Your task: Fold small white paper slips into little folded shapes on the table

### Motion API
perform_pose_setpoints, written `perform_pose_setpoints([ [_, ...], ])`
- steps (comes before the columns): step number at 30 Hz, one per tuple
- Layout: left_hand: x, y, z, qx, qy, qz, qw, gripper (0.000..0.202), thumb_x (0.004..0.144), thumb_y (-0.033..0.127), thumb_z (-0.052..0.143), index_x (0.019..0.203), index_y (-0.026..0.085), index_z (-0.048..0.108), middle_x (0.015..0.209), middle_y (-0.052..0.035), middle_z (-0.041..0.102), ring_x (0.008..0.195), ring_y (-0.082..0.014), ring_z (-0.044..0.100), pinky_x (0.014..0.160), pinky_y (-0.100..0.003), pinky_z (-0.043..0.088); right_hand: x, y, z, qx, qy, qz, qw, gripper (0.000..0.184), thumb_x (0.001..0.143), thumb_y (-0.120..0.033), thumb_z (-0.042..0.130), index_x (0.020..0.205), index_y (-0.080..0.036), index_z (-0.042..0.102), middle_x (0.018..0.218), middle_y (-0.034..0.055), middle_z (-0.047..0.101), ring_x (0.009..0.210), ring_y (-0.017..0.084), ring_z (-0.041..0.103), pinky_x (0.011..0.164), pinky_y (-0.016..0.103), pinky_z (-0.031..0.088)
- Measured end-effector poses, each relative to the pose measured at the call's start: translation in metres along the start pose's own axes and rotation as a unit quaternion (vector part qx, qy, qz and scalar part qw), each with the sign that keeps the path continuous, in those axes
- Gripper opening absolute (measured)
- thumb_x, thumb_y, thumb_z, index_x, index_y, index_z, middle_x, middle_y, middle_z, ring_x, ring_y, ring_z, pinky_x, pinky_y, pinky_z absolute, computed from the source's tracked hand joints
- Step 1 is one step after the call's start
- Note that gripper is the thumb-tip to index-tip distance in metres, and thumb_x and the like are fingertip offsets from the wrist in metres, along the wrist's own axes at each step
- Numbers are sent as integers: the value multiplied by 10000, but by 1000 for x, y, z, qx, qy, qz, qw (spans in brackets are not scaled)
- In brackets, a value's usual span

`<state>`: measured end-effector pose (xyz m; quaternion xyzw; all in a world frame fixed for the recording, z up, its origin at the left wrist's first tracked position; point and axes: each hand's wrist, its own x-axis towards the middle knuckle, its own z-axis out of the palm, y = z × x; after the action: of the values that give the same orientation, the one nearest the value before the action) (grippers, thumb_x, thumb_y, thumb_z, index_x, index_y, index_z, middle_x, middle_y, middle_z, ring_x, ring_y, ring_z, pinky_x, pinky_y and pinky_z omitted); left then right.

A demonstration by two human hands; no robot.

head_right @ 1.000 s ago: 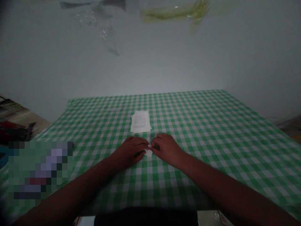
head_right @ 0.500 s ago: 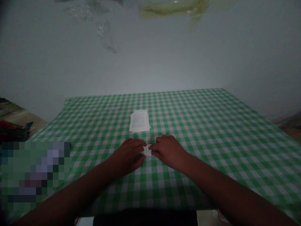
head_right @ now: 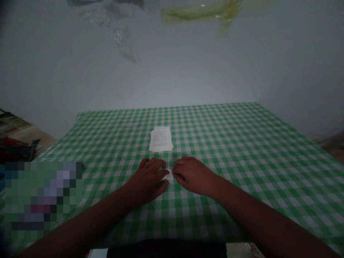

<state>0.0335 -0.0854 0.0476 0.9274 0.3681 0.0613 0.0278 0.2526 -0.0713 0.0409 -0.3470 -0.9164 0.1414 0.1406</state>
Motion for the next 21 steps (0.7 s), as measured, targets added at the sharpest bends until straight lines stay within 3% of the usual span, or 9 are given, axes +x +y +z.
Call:
perform_pose_setpoints([
  [4,4,-2,8,16,12,-21,1000,227,918,392,561,986,182,614,1079,-85,604,1036,-266,526,914,-478,347,-3,-5,7,-29,-6,2,1000,224,931,-278,540,1069,-175,682,913,74,653,882,217,587,916,406,434],
  [8,4,-10,6,-8,-13,3,1000,234,877,374,615,1003,178,600,1056,-80,598,1018,-255,534,893,-428,373,-4,-7,11,-55,-14,18,998,349,933,-417,554,1157,-171,660,982,101,646,959,258,576,902,437,442],
  [15,-3,-28,-9,-108,-45,40,992,376,802,316,713,1147,222,597,1131,-43,592,1039,-218,548,945,-385,373,-1,-2,7,-74,-19,25,997,316,910,-393,604,1163,-214,668,985,85,627,943,249,546,868,430,440],
  [21,1,-33,1,-99,-37,51,993,210,871,282,658,1073,225,655,1089,-35,632,1024,-205,575,930,-375,387,-1,0,6,-71,-7,-7,997,258,923,-357,582,1110,-210,682,973,82,626,957,247,528,879,428,431],
])
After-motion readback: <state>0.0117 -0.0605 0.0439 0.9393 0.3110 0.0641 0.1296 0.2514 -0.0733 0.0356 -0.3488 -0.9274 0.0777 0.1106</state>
